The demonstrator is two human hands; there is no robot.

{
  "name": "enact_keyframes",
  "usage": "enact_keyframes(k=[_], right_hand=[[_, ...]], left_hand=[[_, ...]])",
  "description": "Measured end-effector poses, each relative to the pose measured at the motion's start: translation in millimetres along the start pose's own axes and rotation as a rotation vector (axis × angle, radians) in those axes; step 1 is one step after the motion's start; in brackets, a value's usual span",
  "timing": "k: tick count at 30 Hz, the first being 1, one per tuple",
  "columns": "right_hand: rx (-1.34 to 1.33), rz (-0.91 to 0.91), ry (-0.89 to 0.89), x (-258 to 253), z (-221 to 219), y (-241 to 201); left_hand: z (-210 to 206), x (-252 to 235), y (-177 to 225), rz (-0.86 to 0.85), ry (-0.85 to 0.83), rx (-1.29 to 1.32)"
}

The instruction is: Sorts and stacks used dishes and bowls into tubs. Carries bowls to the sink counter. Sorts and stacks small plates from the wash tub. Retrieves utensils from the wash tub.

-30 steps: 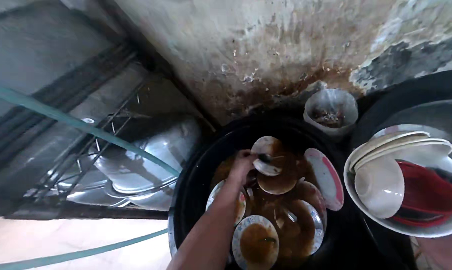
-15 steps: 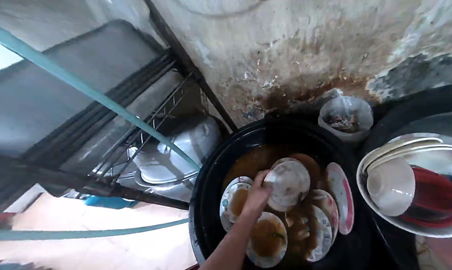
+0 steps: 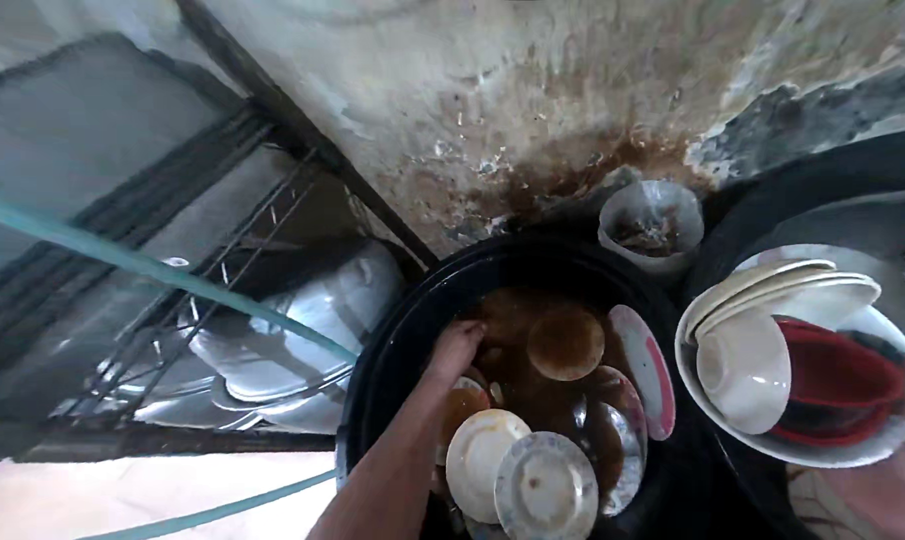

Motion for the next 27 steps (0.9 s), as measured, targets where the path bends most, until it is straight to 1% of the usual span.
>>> enact_keyframes(k=[3, 5, 6, 8, 10, 12, 15, 20, 23, 25, 27], right_hand=[[0.088, 0.042, 0.011, 0.9, -2.7, -5.6], [0.209, 0.065, 0.051, 3.2, -4.3, -10.6], [0.25, 0.073, 0.081, 4.0, -4.0, -12.9], [0.245, 0.081, 0.099, 3.5, -0.9, -13.4], [0.222, 0.076, 0.114, 2.9, 2.6, -12.3], [0.181, 0.079, 0.061, 1.9, -0.4, -11.9], [0.133, 0.085, 0.023, 0.0, -6.3, -11.0], [0.101, 0.074, -0.004, -1.4, -4.8, -5.6], [0.107, 0.031, 0.022, -0.4, -0.4, -1.1], [0.104, 0.018, 0.028, -0.2, 0.4, -0.2], [0.11, 0.022, 0.018, -0.6, 0.9, -0.3]], left_hand=[[-12.8, -48.2, -27.2, 0.116, 0.08, -0.009], [-23.7, -56.5, -33.4, 0.182, 0.112, -0.021], [-30.8, -55.1, -26.2, 0.193, 0.109, -0.042], [-47.2, -60.3, -7.7, 0.133, 0.115, -0.083], [-61.8, -66.4, 9.6, 0.019, 0.129, -0.008], [-73.6, -63.4, 24.5, -0.021, 0.076, 0.077], [-84.1, -56.3, 35.5, -0.022, 0.005, 0.209], [-101.4, -32.4, 34.3, 0.049, -0.18, 0.418], [-116.4, -18.0, 34.4, 0.063, -0.319, 0.451], [-120.9, -6.3, 42.7, 0.05, -0.412, 0.449], [-123.1, -0.7, 48.3, 0.034, -0.458, 0.432]])
Point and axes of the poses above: each hand's wrist, its own x-axis away from the middle knuckle, its own z-axis out of the back of the hand, y = z × x, the point moved 9 cm from there along -x, towards the middle knuckle
